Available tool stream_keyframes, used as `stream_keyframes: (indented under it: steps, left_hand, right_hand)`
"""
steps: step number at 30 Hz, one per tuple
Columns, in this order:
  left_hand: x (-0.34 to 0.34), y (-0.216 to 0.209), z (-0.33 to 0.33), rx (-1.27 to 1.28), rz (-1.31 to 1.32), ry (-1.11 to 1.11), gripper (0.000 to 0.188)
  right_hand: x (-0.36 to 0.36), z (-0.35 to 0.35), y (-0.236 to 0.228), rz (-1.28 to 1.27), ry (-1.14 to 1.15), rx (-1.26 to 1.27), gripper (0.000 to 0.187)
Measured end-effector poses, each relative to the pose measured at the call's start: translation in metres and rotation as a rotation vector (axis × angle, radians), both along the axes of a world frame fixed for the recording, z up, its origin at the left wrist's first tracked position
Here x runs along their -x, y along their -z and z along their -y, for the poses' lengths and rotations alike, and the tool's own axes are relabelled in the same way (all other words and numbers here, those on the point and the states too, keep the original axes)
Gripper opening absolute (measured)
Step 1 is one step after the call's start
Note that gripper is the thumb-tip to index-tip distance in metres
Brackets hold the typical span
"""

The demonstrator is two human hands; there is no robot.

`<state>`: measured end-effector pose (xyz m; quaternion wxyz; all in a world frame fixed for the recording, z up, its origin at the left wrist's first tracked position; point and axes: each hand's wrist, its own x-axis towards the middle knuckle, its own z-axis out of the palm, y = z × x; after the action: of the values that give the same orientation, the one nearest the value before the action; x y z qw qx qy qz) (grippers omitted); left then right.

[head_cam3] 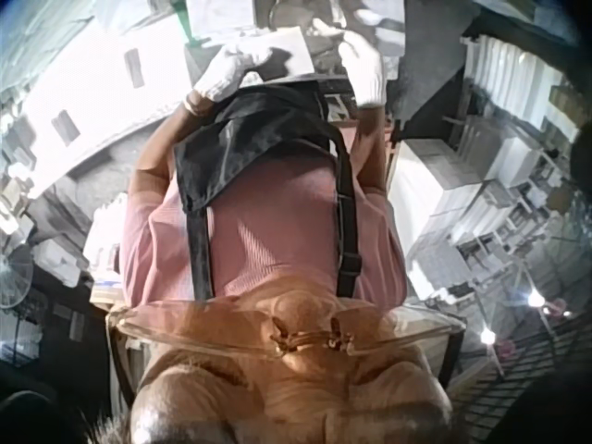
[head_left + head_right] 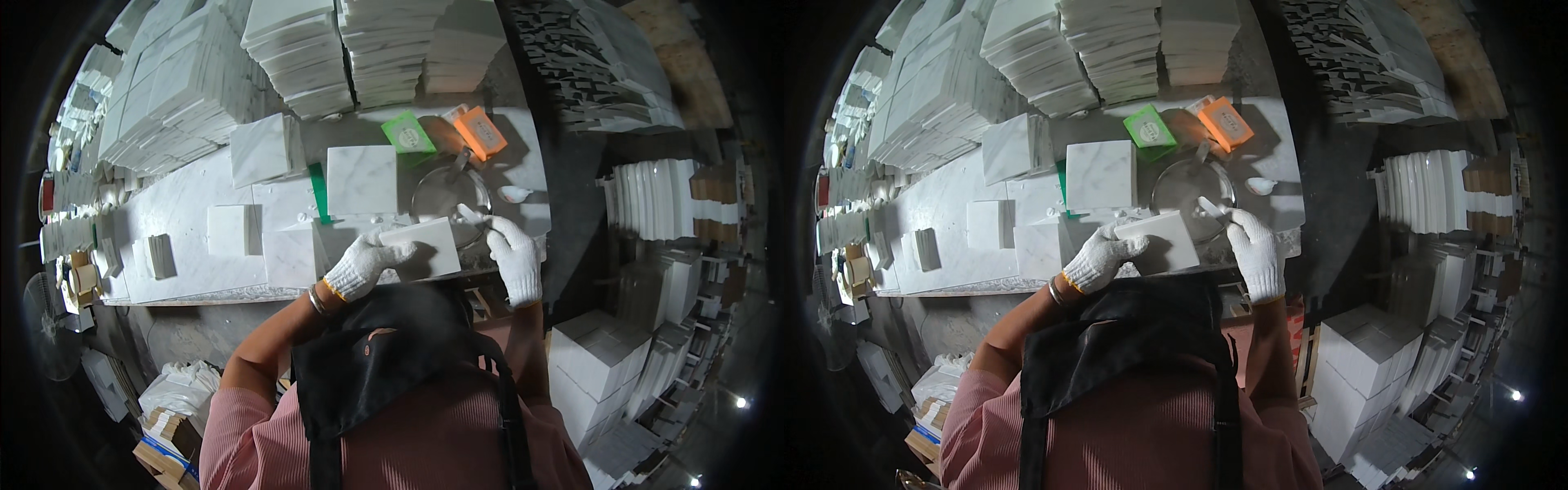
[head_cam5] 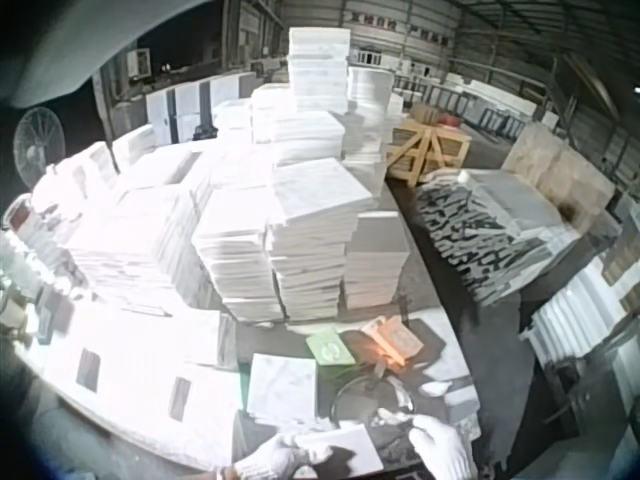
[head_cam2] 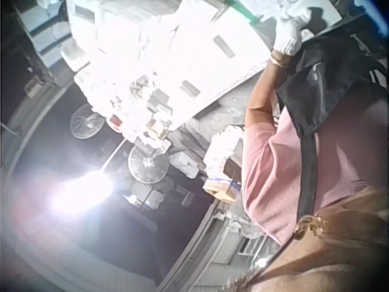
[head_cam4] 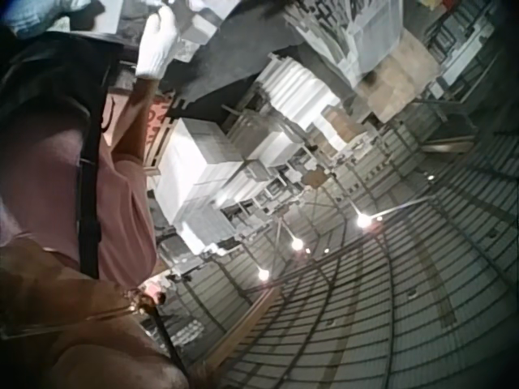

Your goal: The person repeatedly smooths the edges of white rectangular tiles using a green sanding block and a metal tool. They handle the tiles one at a time, turning them over and rubbing the edges before placing them back on the work surface.

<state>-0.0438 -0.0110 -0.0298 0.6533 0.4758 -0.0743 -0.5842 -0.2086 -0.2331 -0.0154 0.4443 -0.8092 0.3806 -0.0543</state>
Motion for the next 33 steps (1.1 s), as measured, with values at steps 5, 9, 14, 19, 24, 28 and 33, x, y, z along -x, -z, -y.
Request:
stream_keyframes:
  steps: [5,9,14,19,24,28,33]
  left_hand:
    - [-0.002,0.002,0.005,-0.021,0.047,0.02,0.037]
    - [0.0,0.027,0.0,-0.025,0.012,-0.005,0.042]
    - [-0.003,0.03,-0.001,-0.058,0.155,0.04,0.045]
    - [-0.002,0.028,0.002,-0.092,0.193,0.003,0.037]
    - [-0.004,0.023,0.003,-0.113,0.217,0.037,0.04]
    - [-0.007,0.024,0.005,-0.092,0.19,0.083,0.04]
    - [-0.004,0.029,0.008,-0.078,0.107,0.054,0.035]
  right_hand:
    - [-0.011,0.01,-0.001,0.11,0.016,-0.176,0.03]
    - [-0.02,0.015,0.013,0.129,-0.014,-0.194,0.029]
    - [-0.028,0.016,0.011,0.066,-0.042,-0.284,0.03]
    - [-0.024,0.019,0.014,0.09,-0.002,-0.409,0.027]
    - [-0.022,0.01,-0.033,0.024,0.138,-0.492,0.026]
    - [-0.018,0.002,-0.05,0.048,0.17,-0.482,0.027]
    - [-0.016,-0.004,-0.057,0.131,0.131,-0.491,0.027]
